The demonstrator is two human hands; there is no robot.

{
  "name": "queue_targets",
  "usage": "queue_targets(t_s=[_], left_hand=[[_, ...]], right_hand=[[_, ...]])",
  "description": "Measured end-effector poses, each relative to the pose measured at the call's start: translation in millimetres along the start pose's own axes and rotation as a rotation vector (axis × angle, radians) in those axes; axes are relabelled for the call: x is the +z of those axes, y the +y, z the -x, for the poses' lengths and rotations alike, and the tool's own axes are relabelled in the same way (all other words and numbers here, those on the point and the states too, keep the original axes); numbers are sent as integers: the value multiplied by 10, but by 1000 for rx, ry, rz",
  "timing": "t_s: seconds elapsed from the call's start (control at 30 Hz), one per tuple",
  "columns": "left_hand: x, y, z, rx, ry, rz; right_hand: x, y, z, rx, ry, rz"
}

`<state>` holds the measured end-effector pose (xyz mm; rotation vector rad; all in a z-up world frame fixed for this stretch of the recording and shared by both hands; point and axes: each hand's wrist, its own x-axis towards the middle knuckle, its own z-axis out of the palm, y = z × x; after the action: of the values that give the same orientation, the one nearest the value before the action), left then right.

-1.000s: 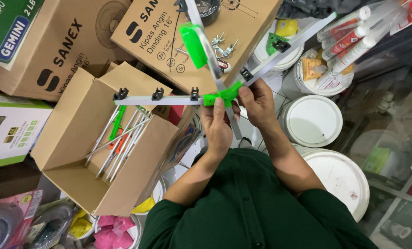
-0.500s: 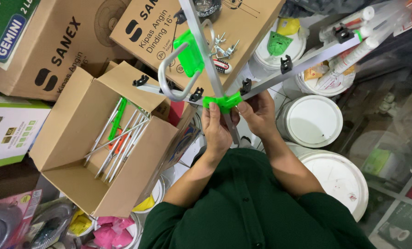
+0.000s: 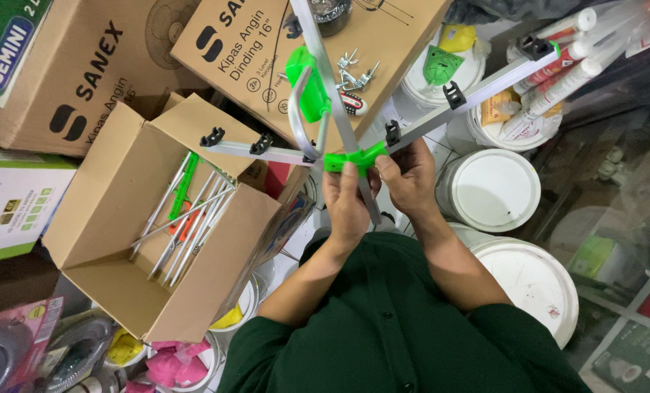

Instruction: The person assembles a television antenna by inserting metal rods into a central frame and securing a green plastic housing, eventually using a screwdriver to tighten a screw.

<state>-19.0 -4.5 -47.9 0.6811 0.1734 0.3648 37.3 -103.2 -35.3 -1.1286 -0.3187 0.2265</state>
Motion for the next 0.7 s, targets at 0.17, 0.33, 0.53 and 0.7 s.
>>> queue_targets(t_s=[0.17,0.33,0.53,0.7], left_hand=[[17,-66,-24,60,-25,-61],[37,-139,-57,126,14,-118],[68,-104,-124,114,34,-168],[65,-83,-231,-45,28,-133]], right_hand=[[-88,76,-35,-17,-14,-9],[-146,218,-85,-7,-30,-63],[-254,383,-110,37,-44,-71],[-328,437,-149,59,-43,-59]])
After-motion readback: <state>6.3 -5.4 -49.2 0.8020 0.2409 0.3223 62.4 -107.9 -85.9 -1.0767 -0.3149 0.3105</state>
